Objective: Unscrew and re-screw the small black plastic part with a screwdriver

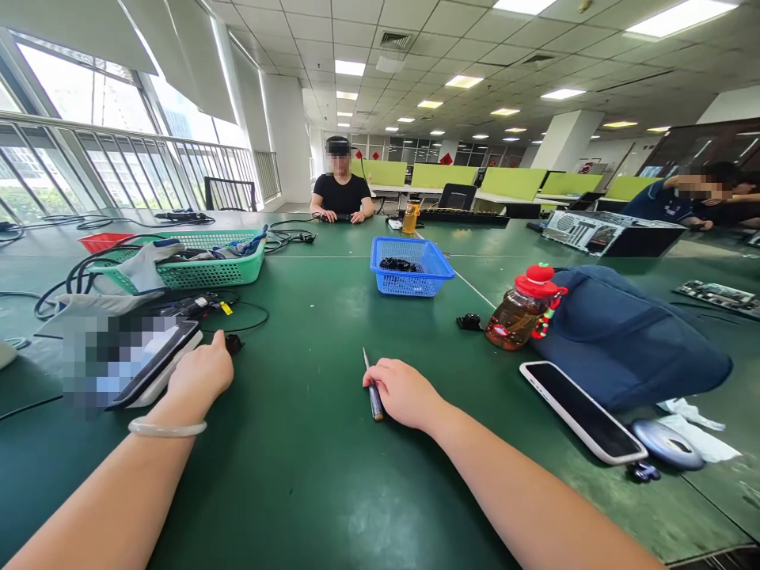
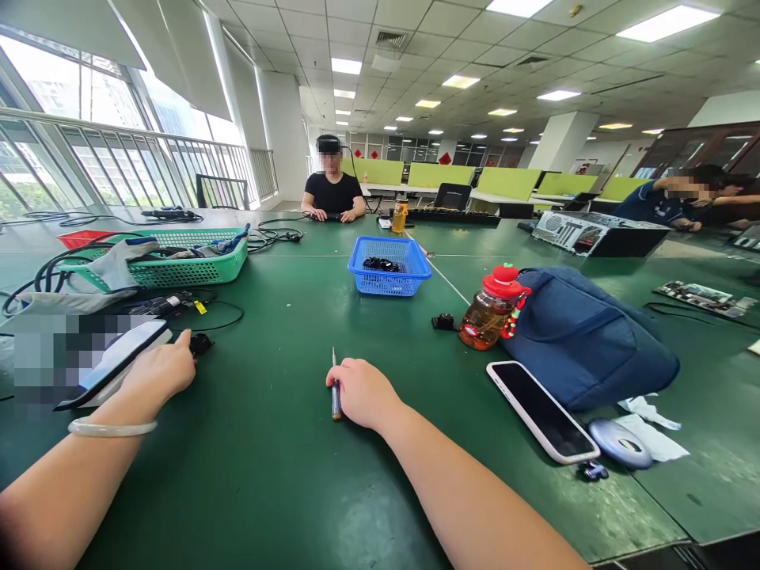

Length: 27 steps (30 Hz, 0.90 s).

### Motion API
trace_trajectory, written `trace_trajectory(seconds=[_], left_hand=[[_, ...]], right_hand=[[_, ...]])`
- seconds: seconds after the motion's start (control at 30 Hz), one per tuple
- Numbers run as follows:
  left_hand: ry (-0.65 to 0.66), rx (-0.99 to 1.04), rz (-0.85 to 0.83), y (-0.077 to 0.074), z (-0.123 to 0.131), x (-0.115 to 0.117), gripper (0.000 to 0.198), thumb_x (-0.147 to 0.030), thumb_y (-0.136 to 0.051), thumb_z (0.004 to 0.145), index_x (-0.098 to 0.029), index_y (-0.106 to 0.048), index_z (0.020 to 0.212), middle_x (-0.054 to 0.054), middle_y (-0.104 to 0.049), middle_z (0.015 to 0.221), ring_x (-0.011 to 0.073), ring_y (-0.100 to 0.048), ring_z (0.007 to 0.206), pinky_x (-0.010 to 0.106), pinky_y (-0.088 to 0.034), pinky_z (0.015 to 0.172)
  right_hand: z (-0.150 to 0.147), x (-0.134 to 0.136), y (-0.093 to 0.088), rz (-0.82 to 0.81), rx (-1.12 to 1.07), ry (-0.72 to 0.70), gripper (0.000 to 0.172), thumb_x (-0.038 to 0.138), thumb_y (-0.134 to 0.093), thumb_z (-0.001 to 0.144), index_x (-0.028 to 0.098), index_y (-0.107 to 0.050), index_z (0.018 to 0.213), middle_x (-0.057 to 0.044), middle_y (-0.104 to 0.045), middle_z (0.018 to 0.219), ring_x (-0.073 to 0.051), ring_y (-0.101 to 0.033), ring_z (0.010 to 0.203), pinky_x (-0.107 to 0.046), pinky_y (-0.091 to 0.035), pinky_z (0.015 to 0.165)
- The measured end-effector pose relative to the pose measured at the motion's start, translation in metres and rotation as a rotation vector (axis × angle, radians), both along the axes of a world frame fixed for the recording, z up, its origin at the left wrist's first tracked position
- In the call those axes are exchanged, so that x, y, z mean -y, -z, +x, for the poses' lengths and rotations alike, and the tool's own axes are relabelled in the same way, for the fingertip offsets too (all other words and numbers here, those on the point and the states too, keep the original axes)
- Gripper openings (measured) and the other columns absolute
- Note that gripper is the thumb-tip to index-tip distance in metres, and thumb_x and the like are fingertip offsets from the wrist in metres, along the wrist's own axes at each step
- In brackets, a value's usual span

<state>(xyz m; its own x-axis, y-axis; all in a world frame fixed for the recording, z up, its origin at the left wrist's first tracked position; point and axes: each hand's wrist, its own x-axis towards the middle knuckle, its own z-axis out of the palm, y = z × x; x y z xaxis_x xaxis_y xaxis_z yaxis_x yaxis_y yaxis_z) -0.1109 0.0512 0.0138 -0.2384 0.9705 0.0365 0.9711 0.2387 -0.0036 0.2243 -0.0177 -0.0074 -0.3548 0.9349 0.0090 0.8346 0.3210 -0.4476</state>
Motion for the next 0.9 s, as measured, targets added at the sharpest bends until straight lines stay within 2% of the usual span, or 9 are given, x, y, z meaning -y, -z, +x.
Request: trace_trajectory(seconds=[0.1, 0.27, 0.33, 0.43, 0.53, 0.63, 0.73, 0.83, 0.9], left_hand=[[0.034, -0.069, -0.010, -0.005, 0.000, 0.001, 0.059, -0.011, -0.028, 0.081, -0.004, -0.036, 0.139, 0.026, -0.065, 0.103, 0.0332, -0.064, 0.095, 0.045, -0.050, 0.081], [0.040, -0.088, 0.007, -0.012, 0.002, 0.002, 0.048, -0.020, -0.030, 0.084, -0.007, -0.052, 0.124, 0.023, -0.065, 0.103, 0.0333, -0.063, 0.097, 0.044, -0.049, 0.083], [0.039, -0.077, 0.082, -0.013, 0.003, 0.003, 0.049, -0.023, -0.028, 0.086, -0.007, -0.050, 0.126, 0.023, -0.062, 0.106, 0.0344, -0.061, 0.098, 0.045, -0.049, 0.083], [0.059, 0.010, 0.302, -0.014, 0.004, 0.002, 0.051, -0.031, -0.026, 0.088, -0.011, -0.046, 0.132, 0.021, -0.054, 0.117, 0.0341, -0.057, 0.104, 0.047, -0.049, 0.087], [0.095, 0.155, 0.442, -0.012, 0.006, -0.001, 0.048, -0.032, -0.030, 0.089, -0.017, -0.053, 0.127, 0.015, -0.048, 0.125, 0.0294, -0.054, 0.110, 0.045, -0.046, 0.097], [0.140, 0.272, 0.457, -0.008, 0.004, -0.005, 0.040, -0.030, -0.038, 0.086, -0.018, -0.060, 0.118, 0.010, -0.052, 0.123, 0.0239, -0.052, 0.114, 0.039, -0.042, 0.105], [0.131, 0.330, 0.431, -0.005, 0.000, -0.009, 0.035, -0.030, -0.045, 0.084, -0.020, -0.062, 0.112, 0.006, -0.059, 0.113, 0.0213, -0.055, 0.106, 0.038, -0.044, 0.102], [0.089, 0.358, 0.372, -0.005, -0.002, -0.011, 0.037, -0.032, -0.043, 0.085, -0.021, -0.058, 0.117, 0.006, -0.063, 0.105, 0.0214, -0.058, 0.098, 0.039, -0.047, 0.096], [0.090, 0.367, 0.351, -0.007, 0.000, -0.010, 0.040, -0.032, -0.039, 0.087, -0.021, -0.057, 0.121, 0.006, -0.064, 0.106, 0.0219, -0.058, 0.099, 0.039, -0.046, 0.096]], right_hand=[[0.000, -0.001, 0.001, 0.013, 0.000, -0.007, 0.031, 0.010, -0.040, 0.091, 0.021, -0.067, 0.100, -0.002, -0.057, 0.097, -0.009, -0.050, 0.089, -0.018, -0.035, 0.079], [0.000, -0.001, 0.002, 0.006, -0.013, -0.006, 0.030, 0.010, -0.040, 0.091, 0.021, -0.067, 0.101, -0.003, -0.057, 0.098, -0.009, -0.050, 0.091, -0.019, -0.035, 0.080], [0.000, -0.001, 0.001, 0.003, -0.009, -0.003, 0.031, 0.010, -0.040, 0.092, 0.021, -0.067, 0.101, -0.002, -0.057, 0.098, -0.009, -0.050, 0.090, -0.019, -0.035, 0.080], [0.000, -0.001, 0.002, 0.011, -0.009, -0.007, 0.031, 0.010, -0.040, 0.092, 0.022, -0.067, 0.100, -0.002, -0.057, 0.098, -0.009, -0.050, 0.090, -0.019, -0.035, 0.080], [0.001, -0.001, 0.004, 0.014, -0.018, -0.007, 0.030, 0.011, -0.040, 0.092, 0.022, -0.067, 0.100, -0.002, -0.056, 0.098, -0.009, -0.050, 0.090, -0.018, -0.036, 0.079], [0.002, -0.002, 0.005, 0.024, -0.019, -0.016, 0.030, 0.011, -0.041, 0.091, 0.021, -0.067, 0.100, -0.003, -0.056, 0.097, -0.009, -0.050, 0.089, -0.018, -0.036, 0.079], [0.003, -0.002, 0.005, 0.027, -0.019, -0.022, 0.030, 0.011, -0.041, 0.091, 0.021, -0.067, 0.100, -0.003, -0.056, 0.097, -0.009, -0.050, 0.089, -0.019, -0.036, 0.080], [0.003, -0.002, 0.004, 0.023, -0.022, -0.015, 0.030, 0.010, -0.040, 0.091, 0.022, -0.067, 0.100, -0.002, -0.056, 0.097, -0.009, -0.049, 0.089, -0.019, -0.035, 0.079], [0.003, -0.002, 0.005, 0.021, -0.021, -0.015, 0.030, 0.010, -0.040, 0.091, 0.022, -0.067, 0.100, -0.002, -0.056, 0.097, -0.009, -0.049, 0.089, -0.019, -0.035, 0.079]])
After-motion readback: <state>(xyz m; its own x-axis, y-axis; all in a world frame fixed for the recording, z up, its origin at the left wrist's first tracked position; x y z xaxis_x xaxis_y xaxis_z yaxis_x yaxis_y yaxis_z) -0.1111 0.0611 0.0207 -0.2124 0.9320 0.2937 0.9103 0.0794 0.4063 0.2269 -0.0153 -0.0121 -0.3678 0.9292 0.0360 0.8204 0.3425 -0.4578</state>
